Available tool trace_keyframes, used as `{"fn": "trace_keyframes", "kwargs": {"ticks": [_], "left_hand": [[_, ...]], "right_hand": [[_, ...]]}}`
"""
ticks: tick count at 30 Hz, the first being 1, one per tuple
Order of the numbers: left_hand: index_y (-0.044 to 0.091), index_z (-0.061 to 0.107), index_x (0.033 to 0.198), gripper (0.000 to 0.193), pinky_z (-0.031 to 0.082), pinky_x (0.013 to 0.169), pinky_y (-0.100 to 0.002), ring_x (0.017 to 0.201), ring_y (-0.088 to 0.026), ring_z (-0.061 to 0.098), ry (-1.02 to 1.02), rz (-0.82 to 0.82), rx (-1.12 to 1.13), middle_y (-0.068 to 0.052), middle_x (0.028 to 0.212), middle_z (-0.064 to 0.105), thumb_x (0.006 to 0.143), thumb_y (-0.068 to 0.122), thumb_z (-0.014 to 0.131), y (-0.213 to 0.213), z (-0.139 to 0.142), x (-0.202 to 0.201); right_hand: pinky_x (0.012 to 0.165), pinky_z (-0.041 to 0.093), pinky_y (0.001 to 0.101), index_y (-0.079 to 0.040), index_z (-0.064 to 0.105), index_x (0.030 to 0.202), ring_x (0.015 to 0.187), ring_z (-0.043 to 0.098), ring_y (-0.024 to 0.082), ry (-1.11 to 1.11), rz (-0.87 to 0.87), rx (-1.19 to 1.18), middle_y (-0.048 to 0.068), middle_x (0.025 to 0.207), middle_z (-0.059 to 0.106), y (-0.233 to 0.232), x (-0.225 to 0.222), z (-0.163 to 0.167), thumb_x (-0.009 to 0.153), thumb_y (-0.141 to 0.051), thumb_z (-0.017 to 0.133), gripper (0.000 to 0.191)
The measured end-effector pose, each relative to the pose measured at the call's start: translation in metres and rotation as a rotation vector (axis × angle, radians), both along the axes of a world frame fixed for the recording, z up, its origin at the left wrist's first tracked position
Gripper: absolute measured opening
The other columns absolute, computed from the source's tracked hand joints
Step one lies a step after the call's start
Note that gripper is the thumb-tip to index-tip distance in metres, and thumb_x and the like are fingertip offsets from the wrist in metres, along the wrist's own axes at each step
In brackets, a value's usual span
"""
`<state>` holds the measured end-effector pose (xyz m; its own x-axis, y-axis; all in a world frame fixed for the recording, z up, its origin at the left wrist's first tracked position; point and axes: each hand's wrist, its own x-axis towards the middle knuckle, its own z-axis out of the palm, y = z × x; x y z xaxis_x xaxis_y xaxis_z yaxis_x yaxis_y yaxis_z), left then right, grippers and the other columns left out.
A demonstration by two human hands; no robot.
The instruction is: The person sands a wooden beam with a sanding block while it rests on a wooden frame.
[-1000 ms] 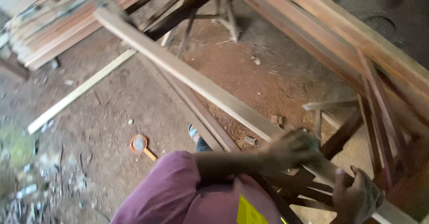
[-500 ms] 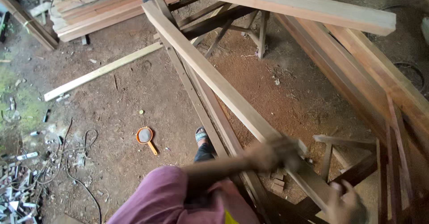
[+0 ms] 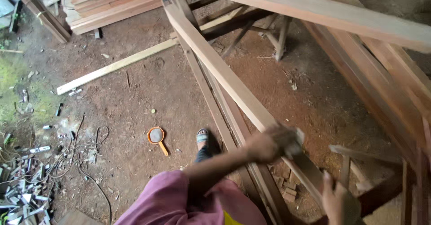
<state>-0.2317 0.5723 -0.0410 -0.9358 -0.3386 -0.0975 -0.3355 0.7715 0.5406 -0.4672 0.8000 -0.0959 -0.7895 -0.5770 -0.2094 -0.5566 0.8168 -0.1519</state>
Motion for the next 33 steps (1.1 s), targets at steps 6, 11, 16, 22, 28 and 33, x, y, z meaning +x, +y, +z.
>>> {"fn": "trace_keyframes", "kwargs": {"ticks": [6,11,16,22,28,33], "left_hand": [[0.010,0.022,0.167,0.062,0.002,0.133,-0.043,0.162,-0.024,0.011,0.019,0.269,-0.553,-0.008,0.176,0.019,0.112,0.036,0.033,-0.155,-0.018,0.086],[0.012,0.022,0.162,0.070,0.004,0.131,-0.047,0.160,-0.025,0.006,0.012,-0.145,-0.205,-0.010,0.171,0.014,0.105,0.051,0.032,-0.151,-0.020,0.076],[0.009,0.026,0.164,0.075,0.038,0.108,-0.034,0.160,-0.024,0.015,0.105,0.146,0.016,-0.010,0.180,0.019,0.091,0.021,0.042,-0.300,-0.028,0.146],[0.021,0.029,0.161,0.054,0.033,0.120,-0.043,0.158,-0.022,0.021,0.100,0.225,-0.134,-0.004,0.170,0.026,0.112,0.044,0.033,-0.352,-0.019,0.176],[0.020,0.032,0.158,0.076,0.019,0.124,-0.047,0.151,-0.025,0.029,-0.085,0.233,-0.034,-0.004,0.167,0.032,0.085,0.013,0.052,-0.402,-0.013,0.182],[0.012,0.027,0.161,0.063,0.000,0.126,-0.044,0.158,-0.022,0.011,0.003,0.397,-0.293,-0.008,0.169,0.016,0.102,0.019,0.049,-0.413,0.004,0.189]], "right_hand": [[0.076,0.052,0.0509,-0.008,0.071,0.113,0.076,0.068,0.030,-0.041,0.096,0.051,0.010,0.091,0.074,-0.082,0.029,0.005,0.105,-0.054,0.048,0.052],[0.070,0.053,0.0446,-0.007,0.072,0.107,0.066,0.068,0.027,-0.085,0.203,0.071,0.009,0.081,0.074,-0.181,0.082,-0.005,0.108,-0.051,0.050,0.049],[0.063,0.054,0.0383,-0.006,0.073,0.100,0.056,0.068,0.024,-0.050,0.150,0.077,0.008,0.071,0.074,-0.273,0.126,-0.002,0.111,-0.047,0.053,0.048],[0.064,0.061,0.0340,-0.012,0.073,0.117,0.071,0.076,0.021,-0.176,0.340,-0.159,0.009,0.092,0.080,-0.387,0.185,-0.003,0.105,-0.042,0.053,0.038],[0.079,0.060,0.0407,-0.006,0.071,0.126,0.094,0.075,0.030,-0.101,0.524,-0.445,0.017,0.110,0.077,-0.448,0.212,0.008,0.106,-0.026,0.049,0.035],[0.071,0.058,0.0431,-0.005,0.073,0.116,0.086,0.074,0.035,-0.113,0.488,-0.376,0.018,0.099,0.077,-0.445,0.213,0.029,0.097,-0.042,0.063,0.043]]}}
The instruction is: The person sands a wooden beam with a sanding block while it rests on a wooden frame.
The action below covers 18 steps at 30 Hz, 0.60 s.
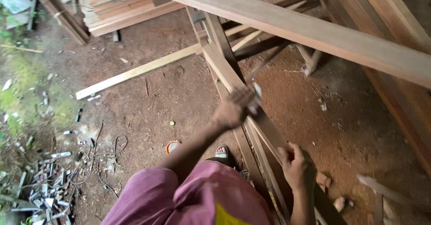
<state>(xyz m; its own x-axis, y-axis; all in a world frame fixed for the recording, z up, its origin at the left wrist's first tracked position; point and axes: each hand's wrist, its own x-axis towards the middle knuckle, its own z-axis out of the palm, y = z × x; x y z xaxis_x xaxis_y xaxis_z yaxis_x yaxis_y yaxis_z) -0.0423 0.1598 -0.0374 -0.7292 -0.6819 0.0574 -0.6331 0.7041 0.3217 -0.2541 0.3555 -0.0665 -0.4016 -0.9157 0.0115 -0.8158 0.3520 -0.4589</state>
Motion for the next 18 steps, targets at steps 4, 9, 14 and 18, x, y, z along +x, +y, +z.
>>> {"fn": "trace_keyframes", "kwargs": {"ticks": [4,9,14,18], "left_hand": [[0.021,0.026,0.160,0.054,-0.003,0.127,-0.044,0.156,-0.021,0.003,0.002,-0.368,0.297,-0.005,0.168,0.014,0.110,0.033,0.042,0.042,0.009,-0.017],[0.030,0.037,0.161,0.060,0.035,0.123,-0.036,0.152,-0.017,0.037,-0.116,0.273,0.522,0.004,0.171,0.034,0.102,0.020,0.041,-0.016,0.011,0.007],[0.011,0.031,0.154,0.057,0.027,0.122,-0.049,0.150,-0.027,0.033,0.064,0.032,-0.232,-0.011,0.161,0.031,0.104,0.034,0.044,-0.022,0.000,0.017],[0.015,0.028,0.163,0.065,0.040,0.107,-0.047,0.136,-0.029,0.047,-0.002,-0.035,0.238,-0.010,0.169,0.031,0.097,0.014,0.027,-0.056,-0.007,0.028]], "right_hand": [[0.068,0.058,0.0406,-0.010,0.077,0.113,0.079,0.076,0.029,-0.144,-0.090,0.021,0.011,0.094,0.079,-0.012,-0.004,0.002,0.103,-0.030,0.060,0.029],[0.066,0.059,0.0360,-0.008,0.074,0.111,0.077,0.077,0.024,-0.136,0.013,-0.020,0.009,0.097,0.079,-0.032,0.003,-0.007,0.103,-0.027,0.065,0.023],[0.073,0.059,0.0398,-0.006,0.073,0.116,0.086,0.075,0.029,-0.054,0.065,-0.145,0.014,0.100,0.078,-0.066,0.031,-0.007,0.103,-0.025,0.063,0.026],[0.083,0.057,0.0435,-0.002,0.068,0.128,0.102,0.072,0.034,-0.109,0.160,-0.193,0.018,0.116,0.074,-0.126,0.055,-0.012,0.097,-0.014,0.055,0.035]]}}
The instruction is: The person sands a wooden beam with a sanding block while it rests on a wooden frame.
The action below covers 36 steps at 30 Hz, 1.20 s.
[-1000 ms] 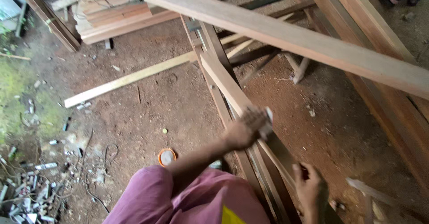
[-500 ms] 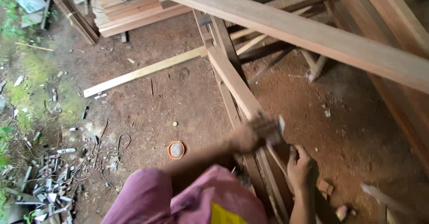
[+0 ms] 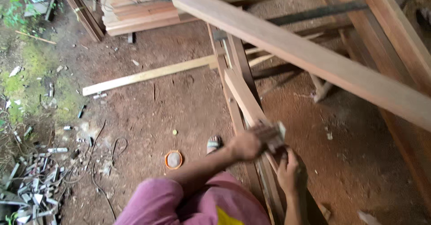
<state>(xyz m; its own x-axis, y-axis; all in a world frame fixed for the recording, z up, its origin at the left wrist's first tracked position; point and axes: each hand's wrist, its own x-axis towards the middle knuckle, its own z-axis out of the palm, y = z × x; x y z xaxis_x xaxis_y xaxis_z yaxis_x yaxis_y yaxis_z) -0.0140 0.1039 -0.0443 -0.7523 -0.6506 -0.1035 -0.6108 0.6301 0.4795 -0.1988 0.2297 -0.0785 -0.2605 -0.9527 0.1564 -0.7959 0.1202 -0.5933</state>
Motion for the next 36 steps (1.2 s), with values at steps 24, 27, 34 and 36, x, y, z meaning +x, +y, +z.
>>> {"fn": "trace_keyframes", "kwargs": {"ticks": [24,27,34,36], "left_hand": [[0.027,0.031,0.163,0.061,0.013,0.128,-0.040,0.162,-0.019,0.013,0.155,-0.147,0.358,0.002,0.174,0.022,0.103,0.019,0.033,-0.192,-0.001,0.092],[0.019,0.027,0.162,0.065,0.005,0.127,-0.045,0.161,-0.025,0.006,-0.161,-0.114,0.020,-0.006,0.173,0.014,0.100,0.020,0.047,-0.192,-0.009,0.093],[0.018,0.037,0.161,0.053,0.007,0.144,-0.044,0.170,-0.015,0.014,0.062,-0.078,-0.235,-0.001,0.178,0.024,0.114,0.033,0.055,-0.195,-0.026,0.096],[0.017,0.033,0.161,0.072,0.008,0.133,-0.046,0.162,-0.018,0.014,-0.048,-0.271,-0.342,-0.003,0.174,0.025,0.097,0.032,0.061,-0.191,-0.022,0.094]], "right_hand": [[0.081,0.063,0.0458,-0.006,0.061,0.141,0.096,0.077,0.036,0.208,-0.188,0.517,0.020,0.111,0.076,-0.119,0.073,-0.003,0.102,-0.054,0.044,0.064],[0.082,0.062,0.0463,-0.005,0.062,0.138,0.098,0.076,0.037,0.229,-0.188,0.489,0.021,0.113,0.076,-0.120,0.073,0.002,0.102,-0.055,0.044,0.064],[0.088,0.060,0.0446,-0.007,0.063,0.138,0.103,0.075,0.036,0.264,-0.222,0.560,0.020,0.118,0.074,-0.122,0.078,0.002,0.100,-0.055,0.044,0.064],[0.089,0.060,0.0444,-0.007,0.065,0.135,0.105,0.074,0.037,0.268,-0.238,0.462,0.020,0.120,0.074,-0.118,0.079,0.000,0.102,-0.053,0.043,0.061]]}}
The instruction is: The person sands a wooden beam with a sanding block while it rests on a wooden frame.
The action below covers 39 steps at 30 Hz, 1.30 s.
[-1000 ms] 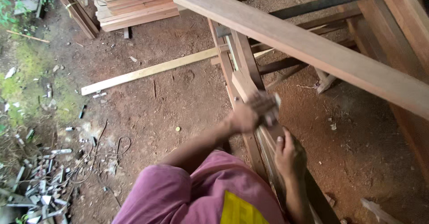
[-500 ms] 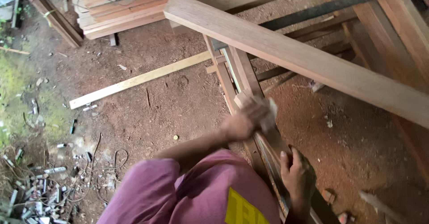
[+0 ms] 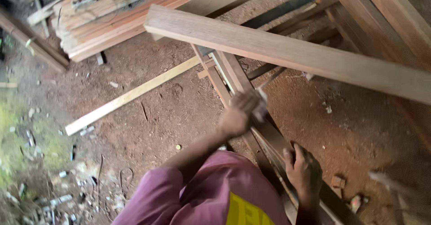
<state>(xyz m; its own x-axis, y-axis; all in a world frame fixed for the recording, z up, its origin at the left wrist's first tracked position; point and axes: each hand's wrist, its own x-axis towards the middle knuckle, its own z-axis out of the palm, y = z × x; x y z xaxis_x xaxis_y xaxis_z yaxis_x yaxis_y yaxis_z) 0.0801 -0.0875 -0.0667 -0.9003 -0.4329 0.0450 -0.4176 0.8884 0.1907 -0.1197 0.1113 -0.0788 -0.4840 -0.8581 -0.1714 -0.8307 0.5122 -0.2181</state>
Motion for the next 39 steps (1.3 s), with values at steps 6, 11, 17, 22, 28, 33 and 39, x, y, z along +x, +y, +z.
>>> {"fn": "trace_keyframes", "kwargs": {"ticks": [6,11,17,22,28,33,39], "left_hand": [[0.018,0.039,0.163,0.077,0.022,0.128,-0.041,0.147,-0.020,0.033,0.035,0.015,0.443,-0.006,0.163,0.042,0.102,0.062,0.052,0.004,0.026,-0.006],[0.016,0.035,0.158,0.086,0.017,0.126,-0.058,0.155,-0.031,0.024,0.177,-0.152,0.188,-0.013,0.165,0.035,0.089,0.059,0.064,0.029,0.030,-0.012],[0.016,0.026,0.170,0.087,0.032,0.126,-0.046,0.156,-0.028,0.033,-0.139,0.114,0.407,-0.009,0.169,0.038,0.095,0.037,0.066,0.025,0.038,-0.020],[0.008,0.023,0.152,0.101,0.012,0.119,-0.055,0.149,-0.036,0.020,0.156,-0.378,0.354,-0.019,0.166,0.027,0.080,0.059,0.072,0.047,0.030,-0.022],[0.006,0.014,0.170,0.102,0.004,0.133,-0.050,0.163,-0.031,0.010,-0.053,0.155,-0.145,-0.015,0.176,0.018,0.102,0.082,0.025,0.039,0.008,-0.011],[0.000,0.014,0.159,0.111,0.006,0.126,-0.048,0.157,-0.035,0.017,0.046,-0.309,0.267,-0.022,0.167,0.021,0.087,0.083,0.034,0.081,-0.007,-0.036],[-0.001,0.047,0.149,0.073,0.033,0.129,-0.053,0.148,-0.040,0.047,0.438,-0.389,0.574,-0.023,0.154,0.051,0.085,0.026,0.070,0.080,-0.053,-0.038]], "right_hand": [[0.088,0.059,0.0457,-0.007,0.059,0.142,0.105,0.074,0.037,-0.103,0.070,-0.241,0.020,0.123,0.073,0.017,-0.004,-0.008,0.106,-0.046,0.038,0.057],[0.095,0.055,0.0485,-0.012,0.056,0.147,0.110,0.071,0.037,-0.075,0.039,-0.202,0.018,0.127,0.071,0.022,-0.007,-0.013,0.102,-0.054,0.039,0.064],[0.097,0.053,0.0498,-0.011,0.057,0.146,0.115,0.069,0.040,-0.077,0.084,-0.465,0.021,0.130,0.071,0.029,-0.005,-0.006,0.110,-0.061,0.029,0.067],[0.095,0.056,0.0455,-0.014,0.057,0.147,0.107,0.072,0.035,-0.153,-0.007,-0.316,0.018,0.122,0.072,0.031,-0.003,-0.002,0.100,-0.067,0.028,0.077],[0.106,0.051,0.0482,-0.006,0.053,0.148,0.122,0.068,0.037,-0.111,0.053,-0.418,0.020,0.136,0.067,0.031,-0.004,-0.012,0.104,-0.070,0.019,0.085],[0.113,0.045,0.0493,-0.001,0.043,0.155,0.136,0.057,0.038,-0.173,-0.058,-0.672,0.024,0.149,0.056,0.028,-0.003,0.004,0.107,-0.071,0.014,0.090],[0.134,0.035,0.0481,-0.008,0.027,0.165,0.137,0.058,0.024,-0.399,0.065,-0.795,0.008,0.142,0.056,-0.012,0.038,0.026,0.113,-0.062,0.035,0.075]]}}
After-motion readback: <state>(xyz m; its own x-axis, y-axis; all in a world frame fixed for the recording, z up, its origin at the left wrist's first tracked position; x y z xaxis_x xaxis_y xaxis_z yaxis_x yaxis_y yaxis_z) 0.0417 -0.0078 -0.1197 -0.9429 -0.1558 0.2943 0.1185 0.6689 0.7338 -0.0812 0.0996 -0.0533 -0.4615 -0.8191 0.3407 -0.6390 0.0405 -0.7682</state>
